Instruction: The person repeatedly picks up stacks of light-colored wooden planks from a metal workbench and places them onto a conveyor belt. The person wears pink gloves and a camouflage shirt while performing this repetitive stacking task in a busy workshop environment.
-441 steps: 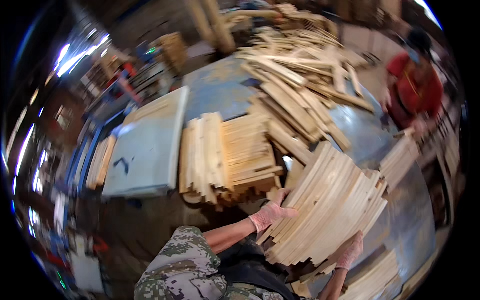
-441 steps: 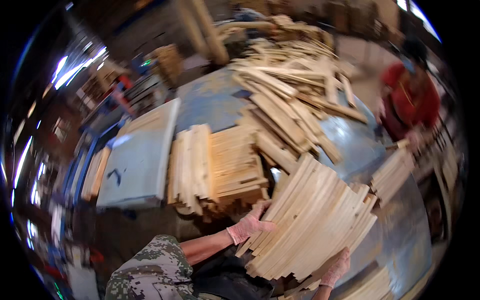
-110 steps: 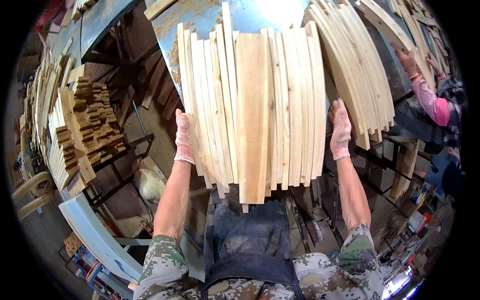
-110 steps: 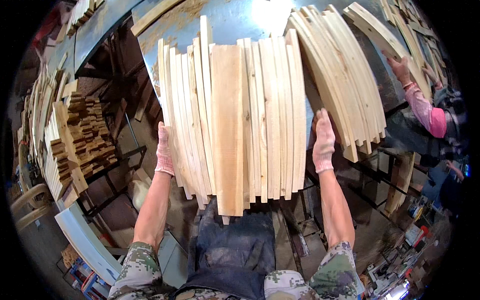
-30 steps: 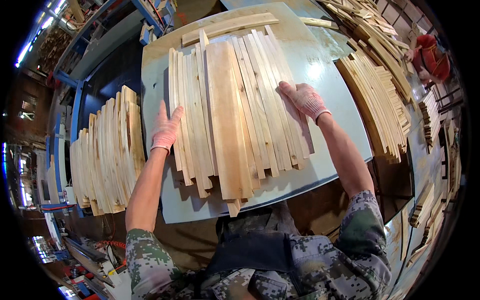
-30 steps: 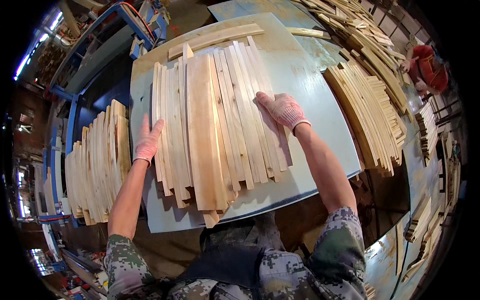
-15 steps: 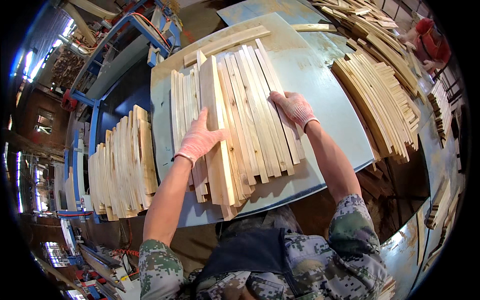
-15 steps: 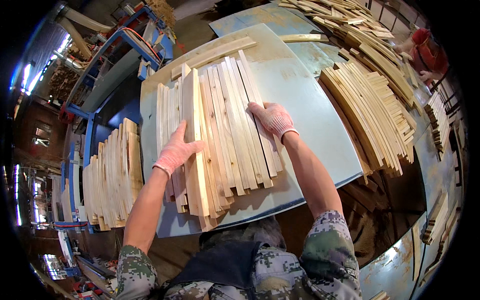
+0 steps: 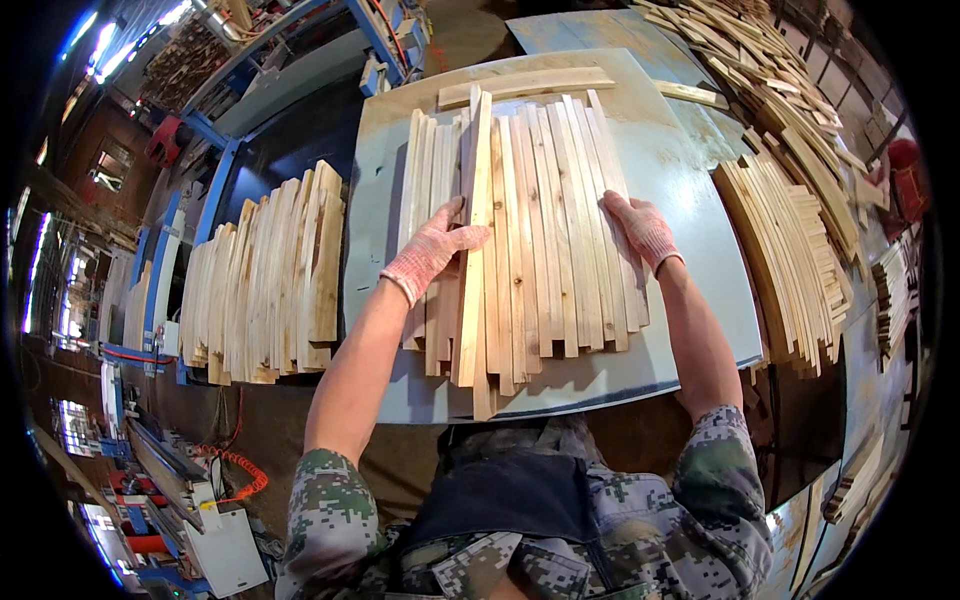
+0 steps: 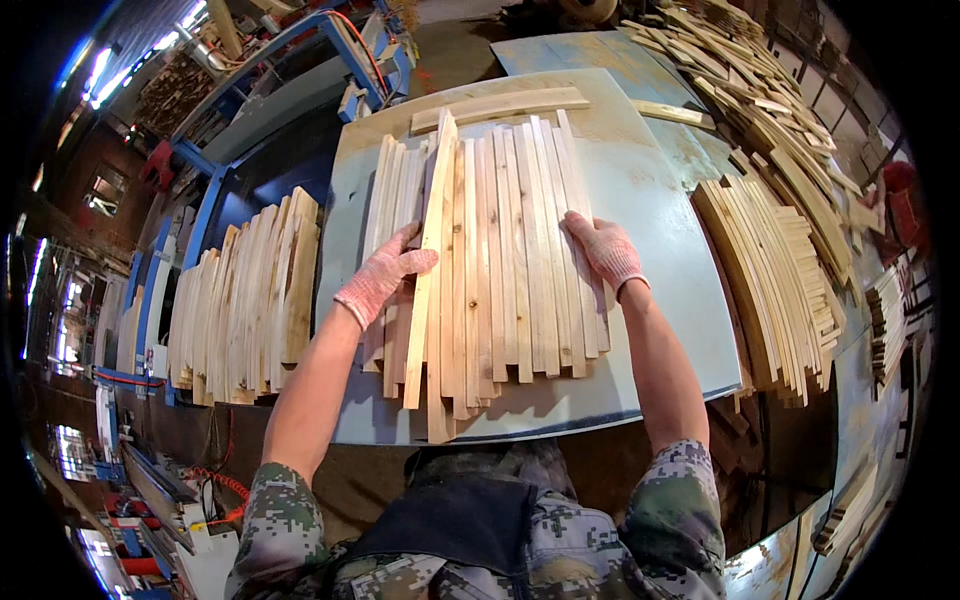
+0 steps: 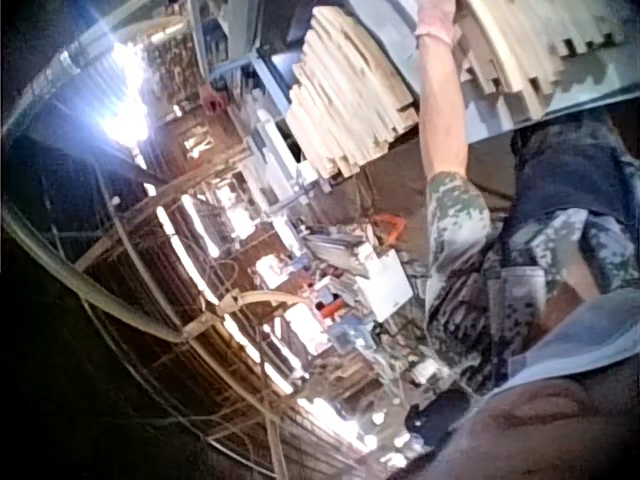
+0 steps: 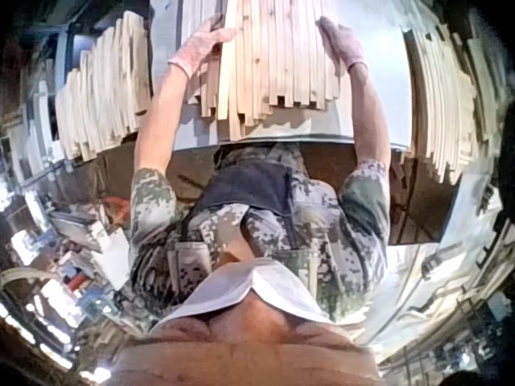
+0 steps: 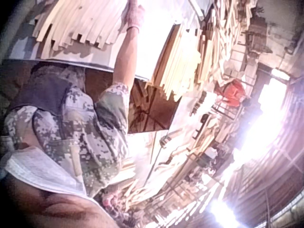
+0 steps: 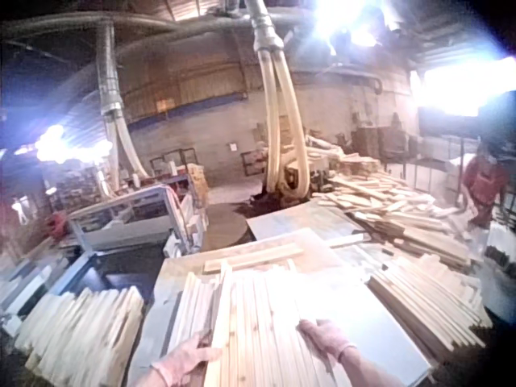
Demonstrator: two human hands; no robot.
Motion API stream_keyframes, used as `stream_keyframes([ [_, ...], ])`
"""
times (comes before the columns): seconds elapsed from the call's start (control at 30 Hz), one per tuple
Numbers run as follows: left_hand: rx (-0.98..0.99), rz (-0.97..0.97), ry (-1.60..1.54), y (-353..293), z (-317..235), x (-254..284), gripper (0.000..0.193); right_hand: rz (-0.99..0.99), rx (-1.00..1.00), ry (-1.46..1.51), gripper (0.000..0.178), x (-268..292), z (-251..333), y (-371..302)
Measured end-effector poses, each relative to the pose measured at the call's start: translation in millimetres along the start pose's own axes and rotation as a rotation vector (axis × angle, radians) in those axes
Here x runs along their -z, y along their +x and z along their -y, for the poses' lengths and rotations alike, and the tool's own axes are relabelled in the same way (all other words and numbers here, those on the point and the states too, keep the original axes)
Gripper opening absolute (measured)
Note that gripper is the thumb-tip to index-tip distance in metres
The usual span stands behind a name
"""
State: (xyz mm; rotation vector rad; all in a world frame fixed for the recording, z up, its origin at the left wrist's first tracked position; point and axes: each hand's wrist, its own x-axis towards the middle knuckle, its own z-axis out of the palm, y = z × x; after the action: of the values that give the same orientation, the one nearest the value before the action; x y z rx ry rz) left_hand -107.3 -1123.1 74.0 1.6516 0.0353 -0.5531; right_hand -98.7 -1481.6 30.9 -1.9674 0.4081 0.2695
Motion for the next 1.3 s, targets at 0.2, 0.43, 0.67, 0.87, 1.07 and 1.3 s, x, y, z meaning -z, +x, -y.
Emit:
stream_keyframes([
  [0.2,-0.107,0.083,-0.24,-38,-4,7,0.11,-0.035,0.0,-0.029,0.071,0,-6,5],
  [0.43,-0.074,-0.016,-0.6,-66,22,46,0.086,-0.042,-0.024,0.013,0.07,-6,-24,22],
  [0.67,-0.044,-0.279,-0.907,-71,72,119,0.046,0.009,0.034,0.218,0.064,-6,-41,34],
  [0.87,-0.049,-0.295,-0.875,-79,106,172,0.036,-0.035,-0.104,0.388,0.057,-4,-51,33],
  [1.07,0.007,-0.406,-0.81,-86,104,180,0.015,-0.15,-0.143,0.017,0.076,-6,-21,3],
  [1.3,0.031,-0.405,-0.706,-71,106,184,0.013,-0.138,-0.13,0.1,0.072,-6,-30,10],
])
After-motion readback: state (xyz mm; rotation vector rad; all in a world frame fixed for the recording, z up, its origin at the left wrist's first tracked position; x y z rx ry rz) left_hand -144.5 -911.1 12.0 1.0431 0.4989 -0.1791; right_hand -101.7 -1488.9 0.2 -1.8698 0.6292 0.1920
